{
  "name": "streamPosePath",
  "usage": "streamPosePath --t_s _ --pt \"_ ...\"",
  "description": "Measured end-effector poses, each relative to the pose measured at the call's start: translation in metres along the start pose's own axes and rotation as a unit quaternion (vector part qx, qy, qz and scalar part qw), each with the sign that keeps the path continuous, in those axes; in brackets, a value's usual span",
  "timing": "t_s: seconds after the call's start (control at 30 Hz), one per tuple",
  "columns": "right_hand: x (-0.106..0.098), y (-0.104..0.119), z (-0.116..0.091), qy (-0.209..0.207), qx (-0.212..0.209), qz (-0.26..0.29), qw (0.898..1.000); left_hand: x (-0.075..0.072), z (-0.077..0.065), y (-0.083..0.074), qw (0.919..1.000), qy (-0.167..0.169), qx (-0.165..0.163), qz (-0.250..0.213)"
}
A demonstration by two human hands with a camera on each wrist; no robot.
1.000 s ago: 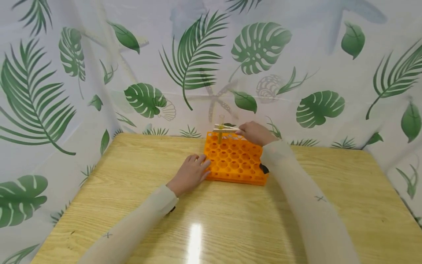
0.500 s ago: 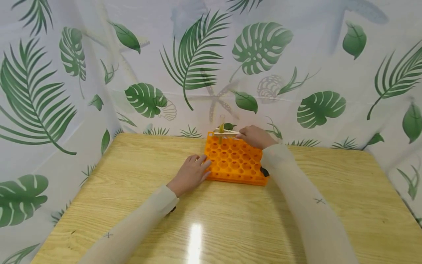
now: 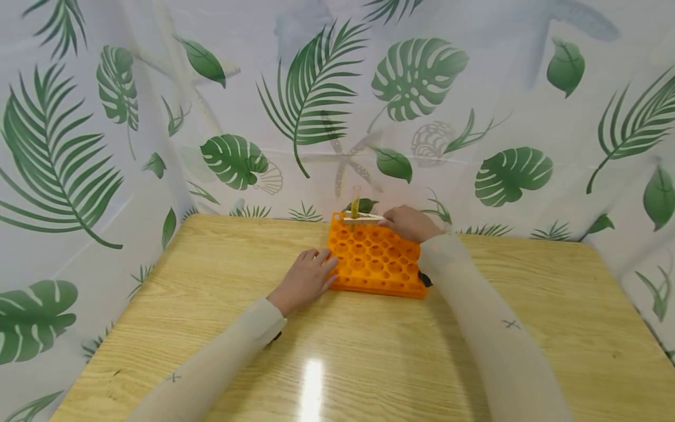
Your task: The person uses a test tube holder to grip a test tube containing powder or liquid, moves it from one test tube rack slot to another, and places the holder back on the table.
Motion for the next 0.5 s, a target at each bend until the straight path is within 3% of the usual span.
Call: streamPosePath --t_s 0.5 --pt "0.0024 0.0010 0.0025 0.009 0.010 -0.009 1.000 -0.0017 -0.0003 0.0000 1.0000 0.000 0.001 -0.008"
Point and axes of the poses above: each hand's wrist, its own z-axis towards the middle knuckle, its own x-axis out of the palm, y = z × x, the point moved 9 cm from there along z, towards the middle knuckle, and after that the axes turned 3 degrees about x, right-handed, at the moved point
